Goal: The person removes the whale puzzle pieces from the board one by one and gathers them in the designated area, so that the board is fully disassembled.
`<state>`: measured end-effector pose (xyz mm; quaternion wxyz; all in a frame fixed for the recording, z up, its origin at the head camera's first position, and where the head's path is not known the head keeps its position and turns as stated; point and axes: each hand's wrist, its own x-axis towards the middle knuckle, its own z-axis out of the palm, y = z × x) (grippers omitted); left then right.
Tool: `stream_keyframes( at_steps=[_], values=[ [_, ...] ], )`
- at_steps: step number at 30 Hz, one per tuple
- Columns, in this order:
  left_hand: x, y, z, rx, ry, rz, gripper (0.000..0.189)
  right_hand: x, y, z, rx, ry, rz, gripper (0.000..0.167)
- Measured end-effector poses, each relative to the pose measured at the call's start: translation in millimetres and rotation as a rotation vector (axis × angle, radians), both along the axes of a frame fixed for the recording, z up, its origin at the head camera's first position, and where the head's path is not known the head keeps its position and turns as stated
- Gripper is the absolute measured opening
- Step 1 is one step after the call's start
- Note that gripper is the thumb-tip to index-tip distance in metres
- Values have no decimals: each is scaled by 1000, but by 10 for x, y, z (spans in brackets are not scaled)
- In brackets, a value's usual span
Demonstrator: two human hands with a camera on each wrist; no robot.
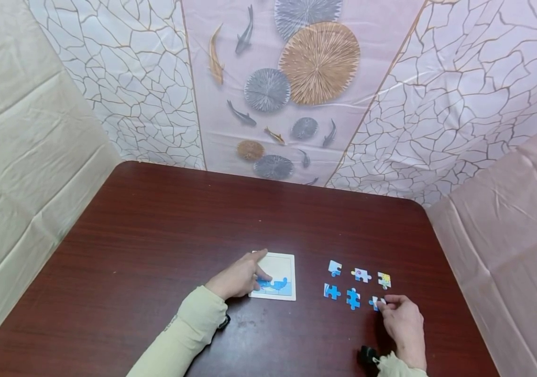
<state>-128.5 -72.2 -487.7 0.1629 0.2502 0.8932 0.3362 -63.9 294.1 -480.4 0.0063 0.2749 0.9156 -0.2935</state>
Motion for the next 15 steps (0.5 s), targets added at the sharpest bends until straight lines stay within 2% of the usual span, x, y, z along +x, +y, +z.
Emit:
stream_keyframes(
  at_steps=[3, 8, 12, 15],
  values=[
    [0, -3, 7, -7, -5, -5, 30, -11, -5, 10, 0, 2, -8, 25],
    [-4, -16, 12, -19, 1, -12, 30, -67, -106, 102, 14, 109, -17, 27],
    [-4, -18, 16, -21, 5, -12, 30, -121, -337, 203, 32, 207, 69, 27],
    [-3, -17, 18, -22, -5, -8, 30, -165, -588, 235, 43, 252, 187, 25]
  ],
)
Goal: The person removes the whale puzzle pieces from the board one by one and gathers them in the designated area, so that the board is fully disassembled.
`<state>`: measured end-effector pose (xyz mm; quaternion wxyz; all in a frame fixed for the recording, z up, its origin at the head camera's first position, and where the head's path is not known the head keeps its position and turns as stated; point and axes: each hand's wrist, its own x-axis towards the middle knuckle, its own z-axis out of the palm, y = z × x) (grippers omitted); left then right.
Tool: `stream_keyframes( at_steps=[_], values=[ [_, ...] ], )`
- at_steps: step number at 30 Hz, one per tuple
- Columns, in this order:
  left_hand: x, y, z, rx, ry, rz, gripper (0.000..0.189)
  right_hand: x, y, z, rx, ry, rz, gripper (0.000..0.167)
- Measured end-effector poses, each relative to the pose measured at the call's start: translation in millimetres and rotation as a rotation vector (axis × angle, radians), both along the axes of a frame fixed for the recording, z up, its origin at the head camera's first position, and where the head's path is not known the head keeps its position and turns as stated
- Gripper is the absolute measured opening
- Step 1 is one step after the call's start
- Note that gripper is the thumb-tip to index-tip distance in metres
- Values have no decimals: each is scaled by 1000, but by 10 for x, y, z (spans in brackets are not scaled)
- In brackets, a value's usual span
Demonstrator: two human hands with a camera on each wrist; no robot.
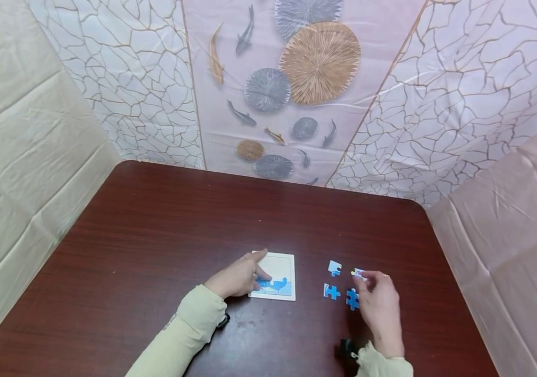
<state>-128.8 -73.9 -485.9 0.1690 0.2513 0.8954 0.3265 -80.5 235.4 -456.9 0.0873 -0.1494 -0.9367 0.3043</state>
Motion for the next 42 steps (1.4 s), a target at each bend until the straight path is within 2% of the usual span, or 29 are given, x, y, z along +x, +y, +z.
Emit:
stream_keyframes(
  at_steps=[6, 11, 14, 18, 23, 26, 32, 34, 37, 42],
  values=[
    [0, -14, 11, -29, -13, 8, 36, -108, -585, 6, -6, 16, 252, 20],
    [-8, -3, 10, -52, -4, 0, 42, -113, -1005, -9, -3, -14, 380, 15],
    [-17, 0, 20, -50, 16, -11, 40, -114, -1158, -43, 8, -14, 453, 12],
    [-33, -4, 26, -41, 78, -31, 35, -128, -1281, -114, 45, 1, 582, 6],
    [-37, -3, 25, -41, 98, -40, 47, -131, -1386, -200, 46, -29, 732, 5],
    [-38, 3, 11, -42, 106, -38, 42, -126, -1439, -228, 18, -41, 793, 9],
    [-42, 1, 13, -33, 117, -22, 45, -121, -1553, -248, 44, 41, 876, 22],
    [-46, 1, 13, -34, 120, -22, 45, -120, -1584, -264, 63, 65, 893, 23],
    [-47, 4, 17, -33, 110, -20, 36, -115, -1614, -301, 68, 80, 908, 24],
    [-47, 16, 5, -33, 114, -15, 27, -105, -1626, -360, 46, 98, 905, 17]
  ],
)
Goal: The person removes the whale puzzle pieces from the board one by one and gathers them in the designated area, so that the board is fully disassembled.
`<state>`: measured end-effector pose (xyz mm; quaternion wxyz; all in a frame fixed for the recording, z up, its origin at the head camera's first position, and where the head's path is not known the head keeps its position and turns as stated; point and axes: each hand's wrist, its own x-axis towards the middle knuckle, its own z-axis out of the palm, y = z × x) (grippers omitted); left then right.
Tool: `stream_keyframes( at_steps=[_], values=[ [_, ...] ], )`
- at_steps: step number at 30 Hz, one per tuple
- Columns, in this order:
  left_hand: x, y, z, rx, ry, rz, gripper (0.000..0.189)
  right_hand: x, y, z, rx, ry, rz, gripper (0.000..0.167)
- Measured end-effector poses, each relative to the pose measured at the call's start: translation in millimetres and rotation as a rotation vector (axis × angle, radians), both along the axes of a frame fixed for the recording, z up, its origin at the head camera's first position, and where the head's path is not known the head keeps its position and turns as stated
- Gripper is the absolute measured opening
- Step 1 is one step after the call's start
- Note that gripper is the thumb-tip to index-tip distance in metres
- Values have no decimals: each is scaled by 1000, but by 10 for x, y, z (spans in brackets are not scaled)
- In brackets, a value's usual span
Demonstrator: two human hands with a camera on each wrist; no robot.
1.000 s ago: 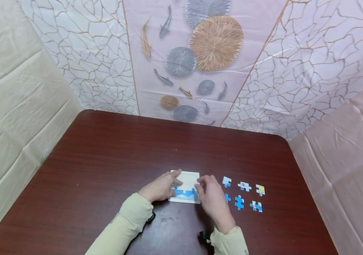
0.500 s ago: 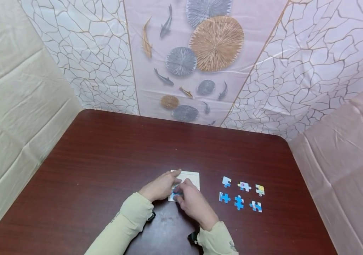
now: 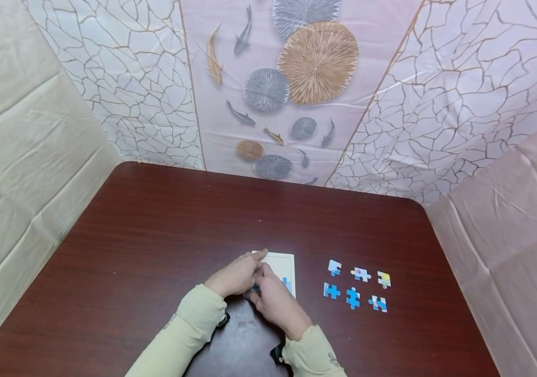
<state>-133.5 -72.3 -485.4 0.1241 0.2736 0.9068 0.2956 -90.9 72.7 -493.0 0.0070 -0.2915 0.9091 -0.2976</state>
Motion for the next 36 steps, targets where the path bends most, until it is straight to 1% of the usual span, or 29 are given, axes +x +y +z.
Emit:
stream_keyframes(
  at_steps=[3, 7, 10, 14, 16, 18, 20, 22, 28, 31, 36],
  values=[
    [-1, 2, 0, -7, -6, 8, 30, -7, 0, -20, -11, 3, 4, 13],
    [3, 1, 6, -20, -11, 6, 37, -11, 10, -24, -49, -30, 5, 15],
    [6, -2, 5, -28, -2, -6, 42, -12, 20, -19, -74, -62, -2, 24],
    [4, -3, 10, -30, 2, -10, 49, -13, 40, -2, -53, -112, -33, 39],
    [2, -1, 12, -30, 2, -8, 49, -11, 50, 14, -36, -142, -50, 42],
    [1, 2, 13, -28, 6, -9, 48, -11, 58, 25, -31, -164, -52, 39],
    [-1, 2, 12, -30, 9, -14, 47, -14, 61, 31, -30, -168, -50, 35],
    [1, -1, 10, -31, 11, -17, 47, -18, 63, 28, -28, -170, -51, 34],
    [-1, -14, 11, -21, -14, -5, 50, -24, 71, 18, -37, -199, -65, 41],
    [-2, -12, 16, -23, -22, 2, 48, -21, 76, 22, -44, -221, -69, 36],
    [3, 0, 11, -25, -22, -2, 44, -18, 80, 20, -51, -221, -62, 28]
  ],
)
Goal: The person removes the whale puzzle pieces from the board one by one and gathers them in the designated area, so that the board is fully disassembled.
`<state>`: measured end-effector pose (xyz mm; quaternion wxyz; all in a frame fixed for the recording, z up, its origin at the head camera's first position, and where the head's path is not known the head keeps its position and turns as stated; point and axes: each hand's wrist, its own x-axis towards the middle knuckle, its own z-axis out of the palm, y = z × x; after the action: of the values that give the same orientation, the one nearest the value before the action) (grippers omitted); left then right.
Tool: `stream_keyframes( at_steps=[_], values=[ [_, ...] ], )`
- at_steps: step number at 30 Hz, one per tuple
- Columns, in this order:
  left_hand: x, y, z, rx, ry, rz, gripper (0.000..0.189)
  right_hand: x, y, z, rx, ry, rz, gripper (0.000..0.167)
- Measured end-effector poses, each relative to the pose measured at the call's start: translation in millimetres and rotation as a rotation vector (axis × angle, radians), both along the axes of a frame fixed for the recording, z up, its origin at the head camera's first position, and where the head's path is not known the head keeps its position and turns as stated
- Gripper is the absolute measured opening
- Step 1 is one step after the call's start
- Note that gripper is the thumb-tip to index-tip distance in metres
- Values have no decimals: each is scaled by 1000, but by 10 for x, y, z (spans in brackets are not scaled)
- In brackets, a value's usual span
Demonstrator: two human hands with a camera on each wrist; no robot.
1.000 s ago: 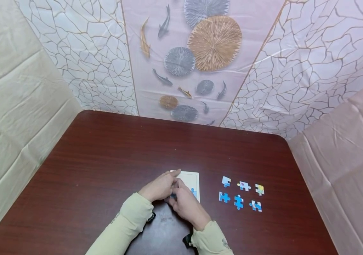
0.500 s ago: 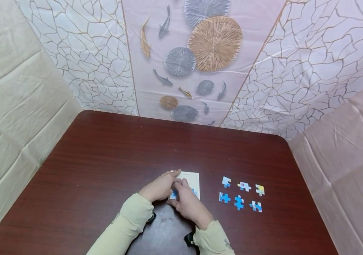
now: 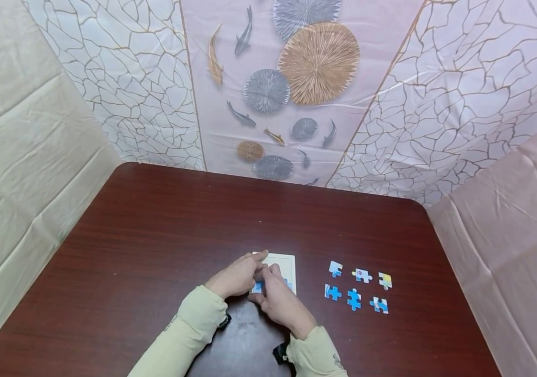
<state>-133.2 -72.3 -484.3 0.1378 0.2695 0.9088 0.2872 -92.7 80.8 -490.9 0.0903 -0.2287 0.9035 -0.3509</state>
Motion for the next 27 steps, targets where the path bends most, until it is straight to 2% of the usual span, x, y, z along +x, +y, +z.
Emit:
stream_keyframes(
  at_steps=[11, 20, 27],
  values=[
    [-12, 2, -9, 11, -5, 3, 27, -14, -13, 26, 48, -40, -42, 26],
    [-24, 0, -31, 24, 8, -2, 23, -32, -13, 17, 28, 7, -55, 29],
    [-38, -2, -59, 42, 1, 2, 23, -67, -12, 33, 43, 2, -53, 19]
  ],
)
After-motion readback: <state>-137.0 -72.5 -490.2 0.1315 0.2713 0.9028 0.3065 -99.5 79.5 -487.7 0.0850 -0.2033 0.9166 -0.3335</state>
